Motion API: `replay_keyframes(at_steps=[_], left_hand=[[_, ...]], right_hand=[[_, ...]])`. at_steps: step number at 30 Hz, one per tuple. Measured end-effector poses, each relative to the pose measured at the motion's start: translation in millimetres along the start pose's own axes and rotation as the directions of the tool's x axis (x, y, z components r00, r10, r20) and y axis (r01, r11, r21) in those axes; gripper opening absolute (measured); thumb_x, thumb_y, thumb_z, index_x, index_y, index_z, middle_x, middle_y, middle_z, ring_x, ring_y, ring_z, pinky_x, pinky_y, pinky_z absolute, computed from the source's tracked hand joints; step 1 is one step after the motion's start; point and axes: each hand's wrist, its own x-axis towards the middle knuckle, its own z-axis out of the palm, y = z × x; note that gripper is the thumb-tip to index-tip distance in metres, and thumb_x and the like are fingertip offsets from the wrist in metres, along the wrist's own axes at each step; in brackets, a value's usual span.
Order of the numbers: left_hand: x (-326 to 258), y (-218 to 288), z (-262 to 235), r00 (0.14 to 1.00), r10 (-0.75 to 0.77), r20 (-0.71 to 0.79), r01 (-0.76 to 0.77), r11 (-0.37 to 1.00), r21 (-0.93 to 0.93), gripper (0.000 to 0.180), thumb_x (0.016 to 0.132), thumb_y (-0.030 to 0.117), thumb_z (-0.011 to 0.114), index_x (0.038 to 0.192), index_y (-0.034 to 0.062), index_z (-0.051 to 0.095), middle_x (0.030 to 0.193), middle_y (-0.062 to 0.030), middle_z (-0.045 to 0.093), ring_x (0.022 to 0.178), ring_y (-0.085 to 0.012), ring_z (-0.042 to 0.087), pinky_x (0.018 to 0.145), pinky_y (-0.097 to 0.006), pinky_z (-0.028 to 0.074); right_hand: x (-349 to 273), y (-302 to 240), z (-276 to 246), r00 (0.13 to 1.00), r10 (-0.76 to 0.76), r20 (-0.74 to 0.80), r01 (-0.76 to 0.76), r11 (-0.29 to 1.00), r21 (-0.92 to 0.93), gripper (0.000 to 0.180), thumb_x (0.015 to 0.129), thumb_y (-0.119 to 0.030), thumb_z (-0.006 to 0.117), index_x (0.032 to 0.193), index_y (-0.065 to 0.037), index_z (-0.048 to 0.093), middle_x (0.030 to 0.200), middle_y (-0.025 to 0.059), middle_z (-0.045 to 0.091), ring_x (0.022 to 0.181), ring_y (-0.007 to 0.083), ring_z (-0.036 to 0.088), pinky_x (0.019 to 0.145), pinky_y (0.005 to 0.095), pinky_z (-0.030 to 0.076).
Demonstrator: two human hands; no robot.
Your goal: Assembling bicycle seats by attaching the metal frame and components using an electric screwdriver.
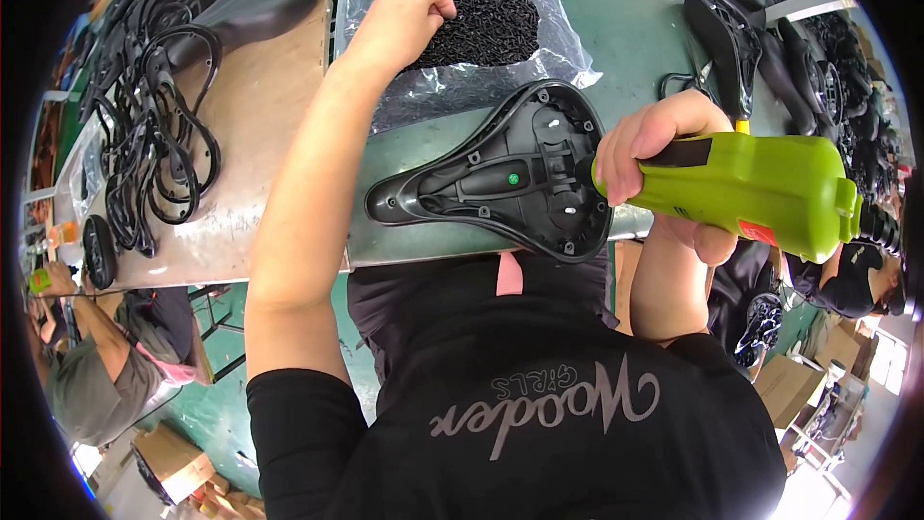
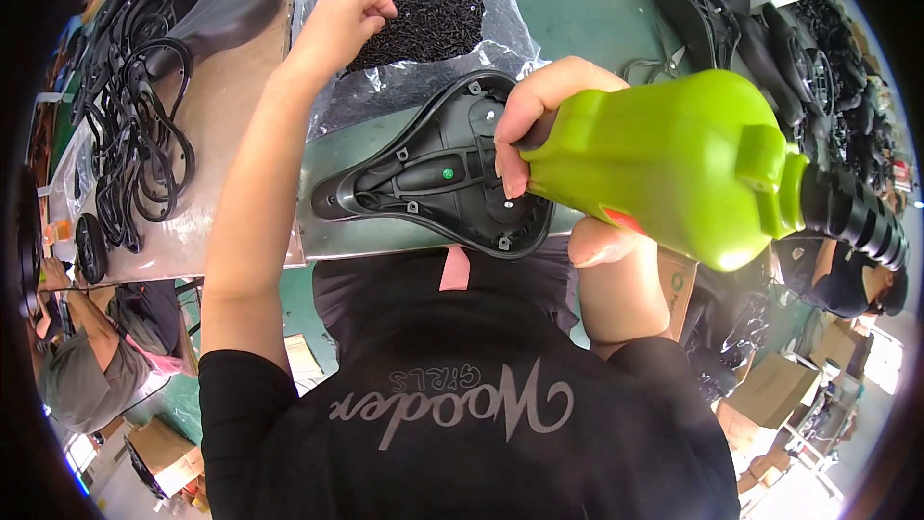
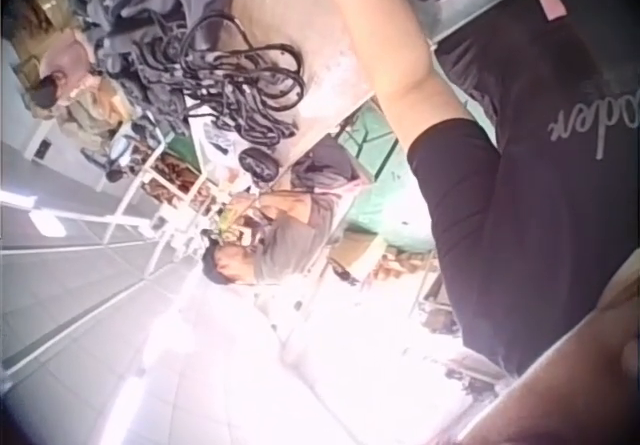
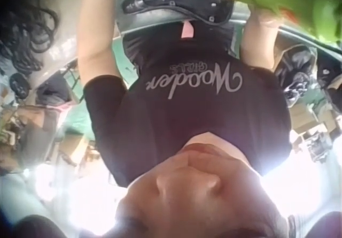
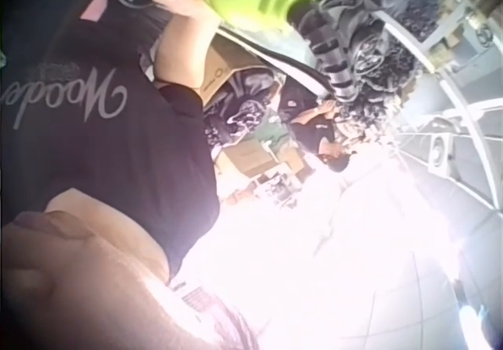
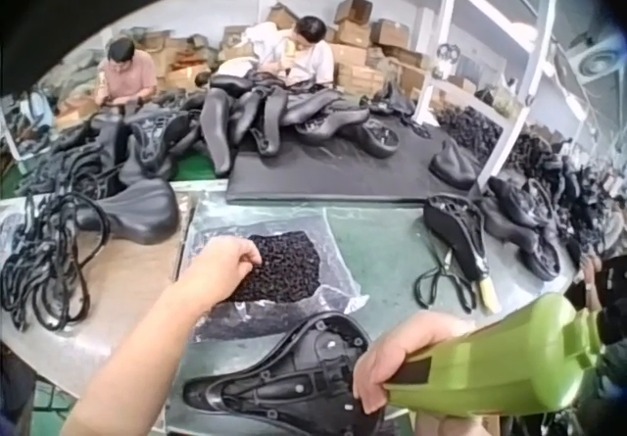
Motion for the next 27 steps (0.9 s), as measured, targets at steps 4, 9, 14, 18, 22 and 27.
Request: replay_keyframes(at_steps=[4,9,14,18,22,27], left_hand=[[-3,2,0,0.999,0.013,0.037,-0.007,0.989,-0.148,0.017,0.077,0.003,0.063,0.093,0.0049,0.067,0.081,-0.0061,0.066,0.075,-0.0141,0.062,0.071,-0.028,0.049],[-32,16,-13,0.977,-0.168,0.127,0.211,0.775,-0.595,0.018,0.079,0.003,0.063,0.096,0.0030,0.067,0.085,-0.0034,0.065,0.079,-0.0115,0.061,0.072,-0.026,0.049],[-110,56,-17,0.970,-0.210,0.121,0.176,0.267,-0.947,0.017,0.082,0.003,0.063,0.099,0.0026,0.061,0.088,-0.0036,0.062,0.079,-0.0135,0.061,0.069,-0.025,0.048],[-153,85,1,0.976,-0.129,0.173,0.147,-0.190,-0.971,0.012,0.085,0.004,0.062,0.095,0.0039,0.056,0.089,-0.0053,0.060,0.080,-0.0148,0.060,0.069,-0.025,0.047],[-164,104,5,0.975,-0.125,0.181,0.137,-0.297,-0.945,0.017,0.084,0.009,0.065,0.096,0.0065,0.053,0.086,-0.0043,0.056,0.081,-0.0153,0.056,0.071,-0.026,0.045],[-166,114,3,0.965,-0.171,0.196,0.142,-0.288,-0.947,0.020,0.084,0.012,0.067,0.095,0.0083,0.050,0.084,-0.0037,0.052,0.080,-0.0164,0.053,0.071,-0.027,0.043]], right_hand=[[-3,0,1,0.999,0.004,-0.041,-0.004,1.000,-0.002,0.066,0.067,-0.043,0.078,0.104,0.001,0.046,0.079,0.0079,0.056,0.068,0.0183,0.058,0.061,0.0313,0.048],[-2,2,2,0.998,-0.009,-0.063,0.009,1.000,-0.009,0.067,0.068,-0.046,0.077,0.104,0.001,0.047,0.077,0.0078,0.055,0.066,0.0182,0.057,0.060,0.0317,0.047],[-11,-13,1,0.963,-0.100,-0.252,0.096,0.995,-0.025,0.066,0.071,-0.053,0.073,0.102,-0.001,0.047,0.076,0.0040,0.055,0.062,0.0152,0.056,0.057,0.0299,0.044],[1,-44,4,0.889,-0.197,-0.414,0.267,0.957,0.117,0.056,0.072,-0.049,0.072,0.098,-0.006,0.047,0.070,-0.0005,0.052,0.058,0.0114,0.053,0.059,0.0257,0.041],[29,-50,14,0.911,-0.151,-0.385,0.316,0.854,0.413,0.046,0.070,-0.040,0.073,0.093,-0.009,0.047,0.068,-0.0021,0.050,0.055,0.0091,0.050,0.060,0.0244,0.038],[32,-43,20,0.922,-0.149,-0.356,0.285,0.886,0.367,0.049,0.069,-0.040,0.074,0.095,-0.009,0.047,0.070,-0.0019,0.050,0.057,0.0101,0.051,0.061,0.0255,0.037]])
